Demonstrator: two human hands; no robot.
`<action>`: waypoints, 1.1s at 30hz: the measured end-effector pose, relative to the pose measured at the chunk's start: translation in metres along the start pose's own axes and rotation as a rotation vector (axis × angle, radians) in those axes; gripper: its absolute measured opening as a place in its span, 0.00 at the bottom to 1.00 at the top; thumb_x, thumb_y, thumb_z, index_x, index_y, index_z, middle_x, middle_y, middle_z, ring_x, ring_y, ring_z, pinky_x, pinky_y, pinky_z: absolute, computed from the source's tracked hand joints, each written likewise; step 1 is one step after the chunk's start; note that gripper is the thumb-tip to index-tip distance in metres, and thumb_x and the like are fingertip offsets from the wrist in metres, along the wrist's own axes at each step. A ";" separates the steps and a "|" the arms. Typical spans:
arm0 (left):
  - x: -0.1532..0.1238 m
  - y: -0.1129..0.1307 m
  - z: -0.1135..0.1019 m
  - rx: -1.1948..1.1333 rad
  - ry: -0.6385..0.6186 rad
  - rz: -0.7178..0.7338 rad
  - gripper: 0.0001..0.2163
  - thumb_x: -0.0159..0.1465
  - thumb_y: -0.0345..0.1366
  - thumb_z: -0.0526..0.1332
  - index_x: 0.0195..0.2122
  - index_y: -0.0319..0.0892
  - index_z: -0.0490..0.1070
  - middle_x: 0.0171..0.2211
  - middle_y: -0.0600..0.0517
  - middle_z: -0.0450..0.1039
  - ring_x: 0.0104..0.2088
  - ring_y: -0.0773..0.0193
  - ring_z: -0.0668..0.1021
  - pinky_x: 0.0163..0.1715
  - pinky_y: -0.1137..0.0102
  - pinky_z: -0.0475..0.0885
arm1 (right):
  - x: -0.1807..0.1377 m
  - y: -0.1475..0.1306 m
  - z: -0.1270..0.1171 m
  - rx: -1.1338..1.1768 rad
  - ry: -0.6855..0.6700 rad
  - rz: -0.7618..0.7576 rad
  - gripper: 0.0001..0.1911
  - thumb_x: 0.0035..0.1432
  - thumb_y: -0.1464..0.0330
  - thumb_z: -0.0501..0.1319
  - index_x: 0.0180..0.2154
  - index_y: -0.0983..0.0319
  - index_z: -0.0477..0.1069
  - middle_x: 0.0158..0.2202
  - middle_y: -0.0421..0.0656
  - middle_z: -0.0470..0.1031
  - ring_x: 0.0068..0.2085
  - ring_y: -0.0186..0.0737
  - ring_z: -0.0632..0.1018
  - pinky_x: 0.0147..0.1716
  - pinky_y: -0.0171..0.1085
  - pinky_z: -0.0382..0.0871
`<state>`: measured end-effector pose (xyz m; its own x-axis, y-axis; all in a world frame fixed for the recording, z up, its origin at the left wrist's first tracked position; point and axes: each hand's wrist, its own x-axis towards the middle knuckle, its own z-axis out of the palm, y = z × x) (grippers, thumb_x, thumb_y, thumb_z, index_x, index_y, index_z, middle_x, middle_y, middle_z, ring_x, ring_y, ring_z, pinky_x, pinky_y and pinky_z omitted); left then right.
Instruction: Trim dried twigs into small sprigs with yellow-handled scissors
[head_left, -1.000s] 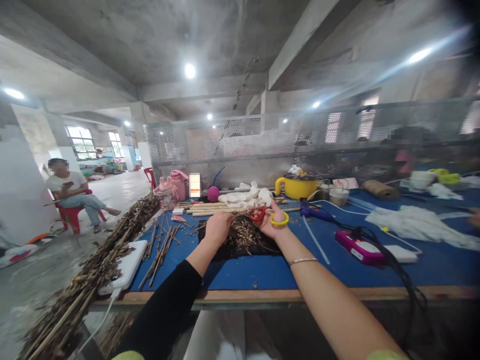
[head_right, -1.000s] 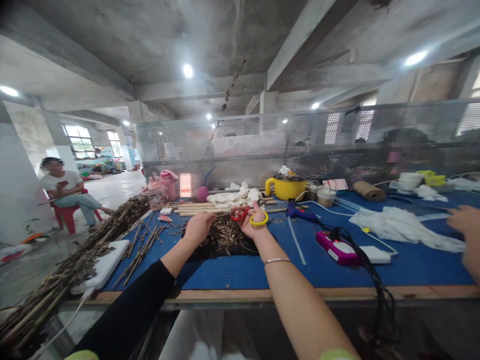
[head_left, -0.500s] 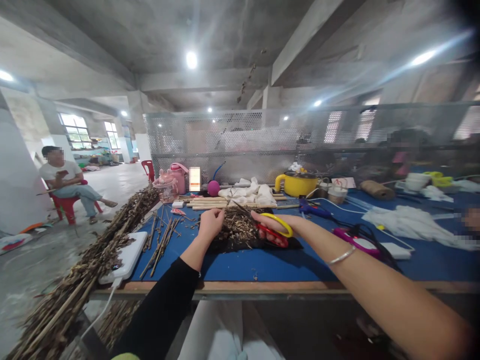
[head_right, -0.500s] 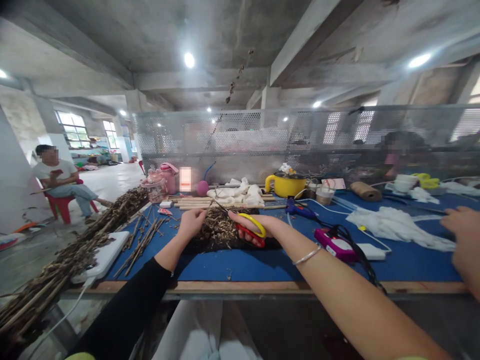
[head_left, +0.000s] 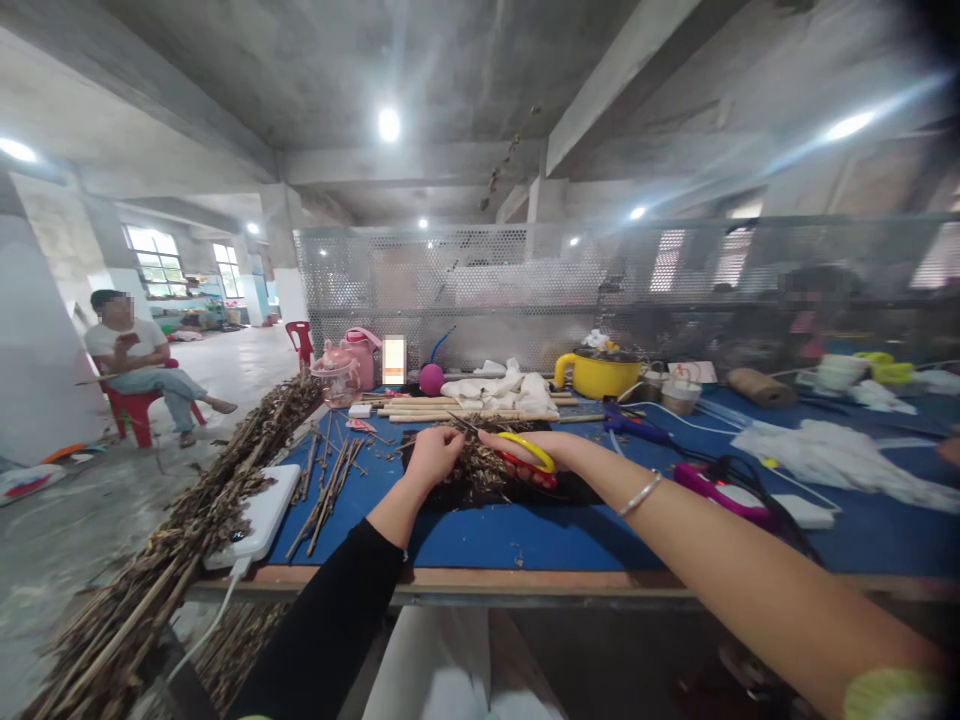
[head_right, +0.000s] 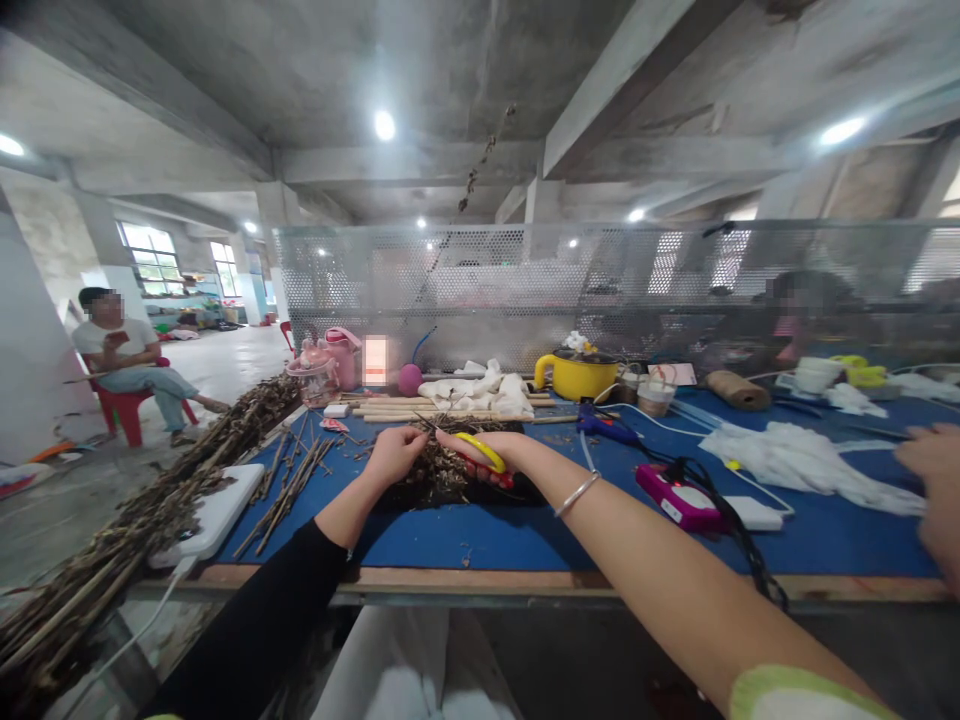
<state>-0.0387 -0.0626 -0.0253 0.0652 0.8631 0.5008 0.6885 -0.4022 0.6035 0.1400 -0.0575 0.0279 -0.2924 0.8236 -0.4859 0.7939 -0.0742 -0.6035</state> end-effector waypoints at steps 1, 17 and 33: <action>0.000 -0.001 0.001 0.003 -0.007 -0.004 0.14 0.56 0.37 0.51 0.19 0.36 0.69 0.16 0.56 0.62 0.20 0.71 0.62 0.22 0.75 0.54 | 0.001 0.001 0.002 -0.019 0.015 0.000 0.34 0.37 0.36 0.48 0.18 0.62 0.61 0.11 0.37 0.57 0.12 0.30 0.60 0.10 0.33 0.56; 0.001 -0.006 0.006 0.019 -0.069 -0.101 0.12 0.53 0.36 0.53 0.19 0.37 0.72 0.16 0.54 0.66 0.21 0.69 0.66 0.24 0.75 0.58 | 0.018 0.015 0.016 -0.014 0.197 0.031 0.31 0.36 0.39 0.54 0.20 0.62 0.62 0.11 0.39 0.59 0.13 0.35 0.64 0.10 0.33 0.54; 0.003 -0.006 0.000 0.000 -0.015 -0.094 0.14 0.57 0.37 0.51 0.19 0.38 0.70 0.18 0.52 0.69 0.21 0.68 0.68 0.23 0.74 0.57 | 0.016 0.018 0.006 -0.061 0.319 -0.085 0.31 0.39 0.39 0.53 0.18 0.62 0.65 0.12 0.41 0.61 0.17 0.40 0.67 0.20 0.41 0.62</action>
<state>-0.0421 -0.0577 -0.0276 0.0107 0.9015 0.4327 0.6919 -0.3190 0.6477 0.1462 -0.0494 0.0056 -0.1853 0.9606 -0.2070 0.8071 0.0286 -0.5897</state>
